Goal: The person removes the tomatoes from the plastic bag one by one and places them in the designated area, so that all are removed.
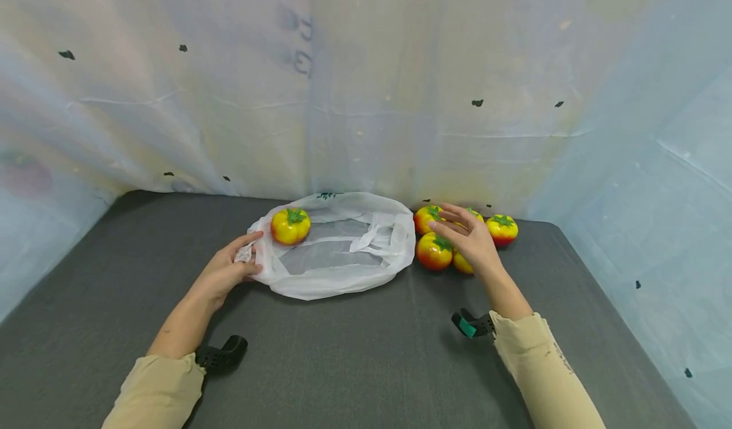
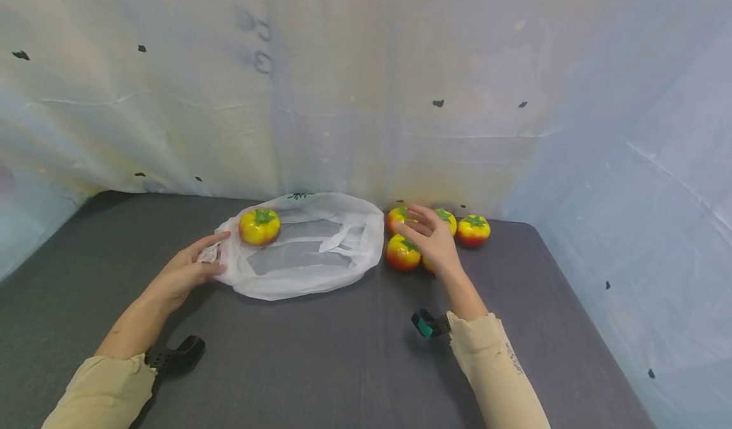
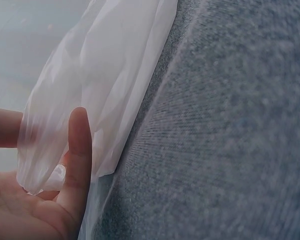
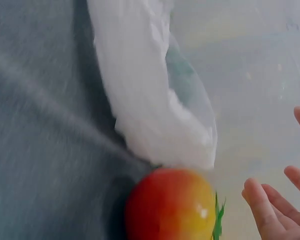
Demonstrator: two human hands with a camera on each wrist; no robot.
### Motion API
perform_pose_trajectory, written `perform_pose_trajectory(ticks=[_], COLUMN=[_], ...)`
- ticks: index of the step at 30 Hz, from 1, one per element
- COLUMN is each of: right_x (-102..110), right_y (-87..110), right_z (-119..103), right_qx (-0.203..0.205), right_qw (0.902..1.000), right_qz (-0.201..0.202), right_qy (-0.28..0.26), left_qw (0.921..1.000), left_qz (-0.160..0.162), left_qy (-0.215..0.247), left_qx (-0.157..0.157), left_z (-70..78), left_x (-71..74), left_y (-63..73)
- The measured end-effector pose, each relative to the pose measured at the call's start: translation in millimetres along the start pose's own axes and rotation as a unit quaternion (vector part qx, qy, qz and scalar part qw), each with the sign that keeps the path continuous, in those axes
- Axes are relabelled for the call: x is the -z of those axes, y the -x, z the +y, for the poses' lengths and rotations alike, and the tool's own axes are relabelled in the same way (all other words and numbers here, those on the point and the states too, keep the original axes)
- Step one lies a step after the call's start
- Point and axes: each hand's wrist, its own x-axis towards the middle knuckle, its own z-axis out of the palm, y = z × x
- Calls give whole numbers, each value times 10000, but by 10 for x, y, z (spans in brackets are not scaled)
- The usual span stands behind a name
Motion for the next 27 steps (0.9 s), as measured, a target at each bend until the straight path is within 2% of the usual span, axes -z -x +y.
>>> perform_pose_trajectory(ticks=[13,19,27], right_x=[-355,-532,-760], right_y=[-177,-224,-274], right_z=[-190,-251,-288], right_qx=[264,474,439], right_qw=[9944,9915,9899], right_qz=[-260,-377,-551], right_qy=[-991,-1149,-1228], left_qw=[10000,9999,9998], left_qz=[36,23,28], left_qy=[47,88,74], left_qx=[-2,-86,-161], left_z=[-20,-34,-37], left_x=[-6,-17,-30], left_y=[26,14,14])
